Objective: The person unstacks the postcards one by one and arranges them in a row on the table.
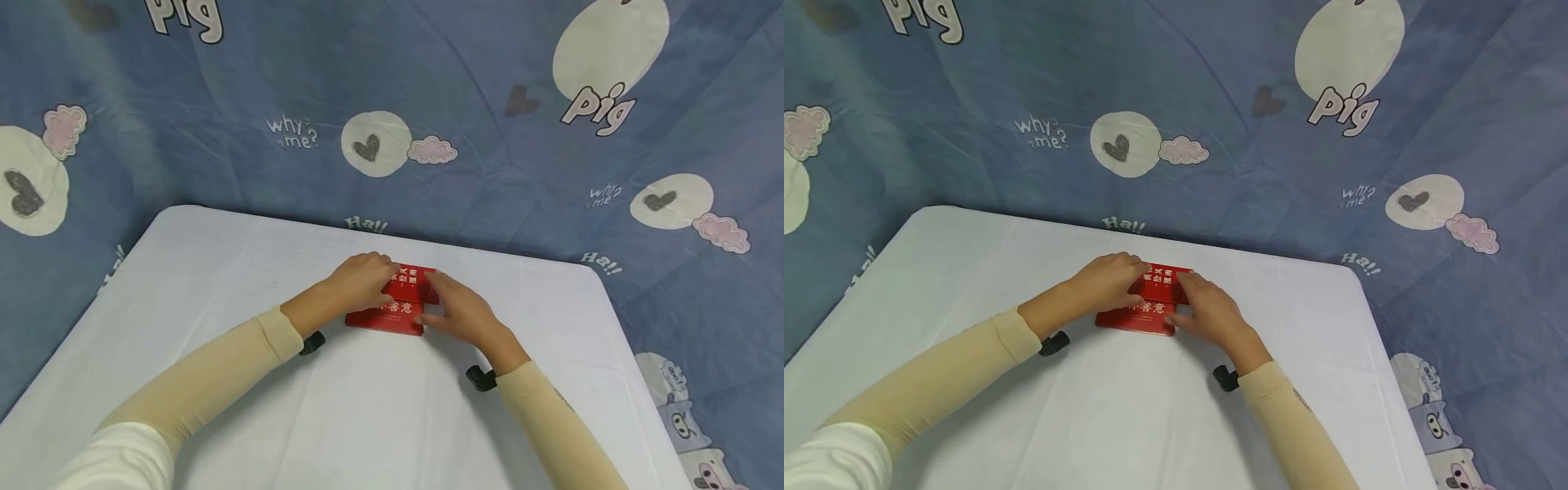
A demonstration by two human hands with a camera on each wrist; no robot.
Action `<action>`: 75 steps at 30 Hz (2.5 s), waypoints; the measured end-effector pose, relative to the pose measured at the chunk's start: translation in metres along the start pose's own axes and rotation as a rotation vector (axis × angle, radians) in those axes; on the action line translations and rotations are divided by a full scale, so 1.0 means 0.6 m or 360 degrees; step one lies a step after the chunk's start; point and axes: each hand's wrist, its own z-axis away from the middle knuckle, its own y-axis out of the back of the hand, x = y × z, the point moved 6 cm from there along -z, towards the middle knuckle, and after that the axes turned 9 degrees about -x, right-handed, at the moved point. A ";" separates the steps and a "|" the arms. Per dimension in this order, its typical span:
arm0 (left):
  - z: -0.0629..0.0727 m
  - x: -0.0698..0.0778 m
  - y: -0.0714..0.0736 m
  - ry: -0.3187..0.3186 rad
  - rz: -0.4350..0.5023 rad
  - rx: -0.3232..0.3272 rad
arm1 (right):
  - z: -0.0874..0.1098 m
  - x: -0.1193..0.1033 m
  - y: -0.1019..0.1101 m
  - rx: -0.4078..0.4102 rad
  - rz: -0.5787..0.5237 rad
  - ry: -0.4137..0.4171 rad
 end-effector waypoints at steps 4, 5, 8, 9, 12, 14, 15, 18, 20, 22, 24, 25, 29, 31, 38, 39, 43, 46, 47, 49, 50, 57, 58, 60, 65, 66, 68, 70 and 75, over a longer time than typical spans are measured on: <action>-0.010 -0.021 -0.012 0.0064 0.0031 -0.0042 | -0.021 0.014 -0.002 -0.0048 -0.0022 -0.0051; -0.013 -0.027 -0.016 0.0075 0.0039 -0.0058 | -0.026 0.019 -0.002 -0.0071 -0.0027 -0.0073; -0.019 -0.042 -0.024 0.0094 0.0061 -0.0106 | -0.038 0.031 -0.003 -0.0156 -0.0030 -0.0122; -0.021 -0.046 -0.026 0.0097 0.0067 -0.0120 | -0.042 0.035 -0.002 -0.0184 -0.0027 -0.0139; -0.025 -0.057 -0.028 0.0120 0.0113 -0.0165 | -0.051 0.044 0.001 -0.0259 -0.0024 -0.0177; -0.027 -0.064 -0.029 0.0137 0.0143 -0.0193 | -0.055 0.047 0.004 -0.0298 -0.0027 -0.0191; -0.028 -0.066 -0.029 0.0144 0.0157 -0.0209 | -0.057 0.049 0.006 -0.0316 -0.0030 -0.0193; -0.032 -0.072 -0.030 0.0152 0.0194 -0.0248 | -0.063 0.051 0.011 -0.0365 -0.0034 -0.0195; -0.035 -0.074 -0.031 0.0145 0.0216 -0.0270 | -0.067 0.053 0.013 -0.0397 -0.0041 -0.0191; -0.037 -0.076 -0.032 0.0135 0.0233 -0.0288 | -0.071 0.055 0.013 -0.0429 -0.0058 -0.0199; -0.040 -0.077 -0.033 0.0117 0.0249 -0.0303 | -0.074 0.057 0.012 -0.0452 -0.0076 -0.0208; -0.041 -0.077 -0.034 0.0106 0.0258 -0.0309 | -0.076 0.058 0.011 -0.0458 -0.0081 -0.0214; -0.047 -0.080 -0.037 0.0072 0.0256 -0.0335 | -0.082 0.058 0.011 -0.0446 -0.0085 -0.0230; -0.049 -0.081 -0.039 0.0066 0.0244 -0.0342 | -0.084 0.057 0.012 -0.0423 -0.0074 -0.0234; -0.057 -0.087 -0.038 0.0077 0.0245 -0.0341 | -0.091 0.056 0.019 -0.0352 -0.0036 -0.0260; -0.058 -0.087 -0.038 0.0080 0.0244 -0.0342 | -0.092 0.056 0.020 -0.0350 -0.0038 -0.0261; -0.061 -0.089 -0.037 0.0076 0.0244 -0.0329 | -0.097 0.057 0.022 -0.0355 -0.0042 -0.0267; -0.063 -0.091 -0.035 0.0073 0.0249 -0.0313 | -0.102 0.057 0.024 -0.0367 -0.0051 -0.0254; -0.064 -0.092 -0.035 0.0074 0.0251 -0.0309 | -0.104 0.056 0.024 -0.0369 -0.0053 -0.0254; -0.065 -0.092 -0.034 0.0082 0.0263 -0.0306 | -0.107 0.055 0.026 -0.0384 -0.0056 -0.0252; -0.067 -0.092 -0.034 0.0087 0.0267 -0.0311 | -0.109 0.055 0.027 -0.0390 -0.0057 -0.0251; -0.071 -0.092 -0.038 0.0104 0.0270 -0.0349 | -0.116 0.059 0.025 -0.0386 -0.0080 -0.0261; -0.071 -0.092 -0.038 0.0104 0.0273 -0.0350 | -0.116 0.060 0.025 -0.0381 -0.0086 -0.0258; -0.070 -0.092 -0.039 0.0103 0.0286 -0.0350 | -0.115 0.062 0.024 -0.0373 -0.0096 -0.0249; -0.068 -0.091 -0.041 0.0072 0.0342 -0.0351 | -0.110 0.063 0.024 -0.0343 -0.0099 -0.0228; -0.068 -0.091 -0.041 0.0060 0.0347 -0.0350 | -0.109 0.063 0.025 -0.0333 -0.0098 -0.0225; -0.067 -0.091 -0.041 0.0038 0.0342 -0.0342 | -0.107 0.062 0.026 -0.0307 -0.0096 -0.0214; -0.067 -0.090 -0.040 0.0018 0.0335 -0.0326 | -0.105 0.062 0.027 -0.0285 -0.0093 -0.0201; -0.066 -0.091 -0.039 -0.0004 0.0321 -0.0299 | -0.102 0.061 0.028 -0.0275 -0.0090 -0.0182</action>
